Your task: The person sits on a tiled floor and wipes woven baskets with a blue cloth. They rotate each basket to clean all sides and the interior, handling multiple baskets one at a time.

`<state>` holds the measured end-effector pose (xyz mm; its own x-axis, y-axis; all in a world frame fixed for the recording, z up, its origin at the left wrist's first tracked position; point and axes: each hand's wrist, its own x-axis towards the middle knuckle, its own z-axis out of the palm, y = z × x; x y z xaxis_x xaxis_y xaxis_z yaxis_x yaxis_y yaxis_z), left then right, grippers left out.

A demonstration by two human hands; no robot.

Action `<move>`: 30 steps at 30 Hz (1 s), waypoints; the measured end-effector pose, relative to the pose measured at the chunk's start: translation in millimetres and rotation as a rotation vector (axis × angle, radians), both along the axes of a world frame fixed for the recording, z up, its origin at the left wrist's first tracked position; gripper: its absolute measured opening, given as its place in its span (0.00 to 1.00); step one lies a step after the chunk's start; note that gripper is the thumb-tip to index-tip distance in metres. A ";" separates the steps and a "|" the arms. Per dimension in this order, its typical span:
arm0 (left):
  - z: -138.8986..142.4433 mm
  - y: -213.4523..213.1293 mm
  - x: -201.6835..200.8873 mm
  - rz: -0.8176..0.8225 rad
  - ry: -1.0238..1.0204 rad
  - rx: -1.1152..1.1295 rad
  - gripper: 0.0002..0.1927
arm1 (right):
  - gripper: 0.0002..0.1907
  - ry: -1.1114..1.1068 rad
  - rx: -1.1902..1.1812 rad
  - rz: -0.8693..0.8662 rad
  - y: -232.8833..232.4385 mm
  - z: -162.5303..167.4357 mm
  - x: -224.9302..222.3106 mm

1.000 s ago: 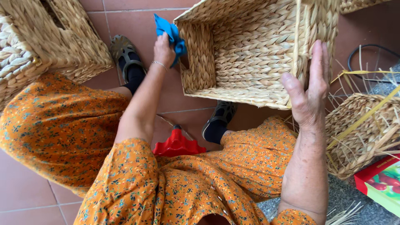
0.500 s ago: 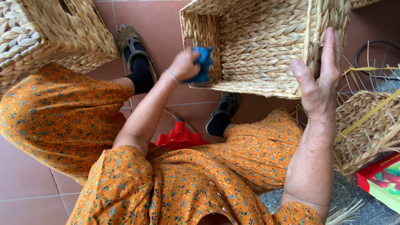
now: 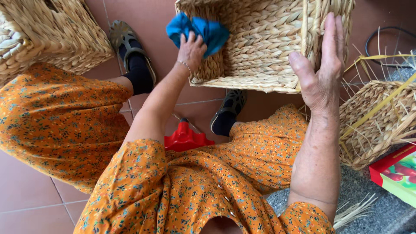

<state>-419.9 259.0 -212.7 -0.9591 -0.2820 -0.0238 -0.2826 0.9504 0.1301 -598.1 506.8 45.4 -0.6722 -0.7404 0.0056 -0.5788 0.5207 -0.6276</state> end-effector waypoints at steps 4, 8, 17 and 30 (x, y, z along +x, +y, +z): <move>1.0 15.7 11.2 -0.105 -0.220 0.172 0.18 | 0.49 -0.018 -0.015 0.006 -2.1 1.4 -1.4; 8.3 16.8 20.1 -0.055 -0.180 0.355 0.16 | 0.49 0.006 -0.021 0.024 -8.3 2.4 -1.0; 119.8 53.1 13.9 0.134 0.478 1.759 0.25 | 0.47 0.003 -0.107 0.097 -6.4 1.4 -5.2; 88.0 131.3 29.5 -0.111 0.747 0.719 0.31 | 0.48 0.024 -0.081 0.054 -3.1 -1.5 -3.5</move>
<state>-390.5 390.3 -124.7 -0.8185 -0.3454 0.4591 0.1869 0.5955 0.7813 -601.6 503.8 43.9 -0.6300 -0.7722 0.0823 -0.6202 0.4365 -0.6518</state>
